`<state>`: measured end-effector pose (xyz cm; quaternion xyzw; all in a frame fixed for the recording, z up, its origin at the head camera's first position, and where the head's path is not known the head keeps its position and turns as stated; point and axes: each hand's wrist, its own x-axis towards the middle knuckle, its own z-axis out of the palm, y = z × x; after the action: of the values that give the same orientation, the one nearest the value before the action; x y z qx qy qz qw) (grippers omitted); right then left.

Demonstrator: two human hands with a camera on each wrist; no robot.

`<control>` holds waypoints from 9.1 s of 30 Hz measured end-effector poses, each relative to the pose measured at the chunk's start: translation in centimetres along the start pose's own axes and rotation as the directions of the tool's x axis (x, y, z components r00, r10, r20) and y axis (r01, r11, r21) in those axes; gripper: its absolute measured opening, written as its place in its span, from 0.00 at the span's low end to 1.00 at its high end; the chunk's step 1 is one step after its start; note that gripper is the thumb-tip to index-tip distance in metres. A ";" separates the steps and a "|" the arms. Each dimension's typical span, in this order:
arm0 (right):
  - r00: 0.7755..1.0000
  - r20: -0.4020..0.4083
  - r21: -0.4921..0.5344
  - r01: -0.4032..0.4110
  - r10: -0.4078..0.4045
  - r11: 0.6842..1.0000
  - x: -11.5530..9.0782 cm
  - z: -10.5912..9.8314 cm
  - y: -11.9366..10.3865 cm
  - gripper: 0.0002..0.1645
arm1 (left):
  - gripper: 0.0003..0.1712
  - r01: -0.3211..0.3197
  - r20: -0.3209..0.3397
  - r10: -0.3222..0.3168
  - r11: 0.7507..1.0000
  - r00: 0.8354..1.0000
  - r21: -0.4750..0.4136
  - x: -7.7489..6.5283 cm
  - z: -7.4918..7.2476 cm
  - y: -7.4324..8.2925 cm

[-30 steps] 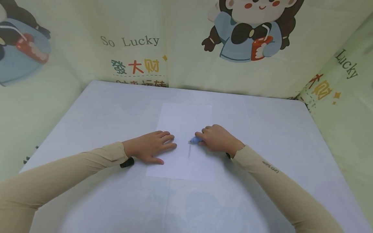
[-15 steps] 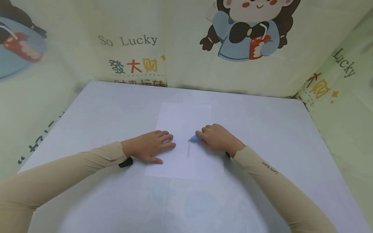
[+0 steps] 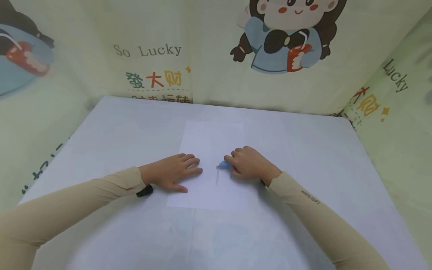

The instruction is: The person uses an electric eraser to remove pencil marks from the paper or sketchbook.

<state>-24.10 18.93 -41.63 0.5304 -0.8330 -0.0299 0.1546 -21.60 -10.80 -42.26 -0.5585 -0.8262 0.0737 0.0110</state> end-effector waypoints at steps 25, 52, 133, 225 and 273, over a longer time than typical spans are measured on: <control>0.999 -0.034 -0.114 0.015 -0.019 0.993 0.6 -0.1 -0.1 0.12 | 0.38 -0.003 -0.006 0.003 1.000 1.000 0.017 -0.3 -0.2 -0.2; 0.998 -0.052 -0.119 0.039 -0.045 0.992 0.5 -0.5 0.2 0.14 | 0.39 -0.015 -0.022 0.015 1.000 1.000 0.018 -0.1 0.0 -0.4; 0.997 -0.041 -0.138 0.055 -0.061 0.989 0.3 -0.4 -0.2 0.17 | 0.39 0.003 0.019 -0.003 1.000 1.000 -0.005 -0.2 -0.1 0.1; 0.995 -0.058 -0.128 0.075 -0.083 0.989 0.4 -0.2 -0.2 0.21 | 0.40 0.001 0.026 -0.002 1.000 1.000 0.014 -0.1 0.1 0.0; 0.994 -0.062 -0.115 0.080 -0.088 0.990 0.2 -0.2 -0.2 0.14 | 0.40 0.000 0.015 0.000 1.000 1.000 0.003 0.0 0.2 0.0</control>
<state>-23.94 18.65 -41.43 0.5562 -0.8013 -0.0656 0.2105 -21.66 -10.80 -42.48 -0.5580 -0.8261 0.0793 0.0058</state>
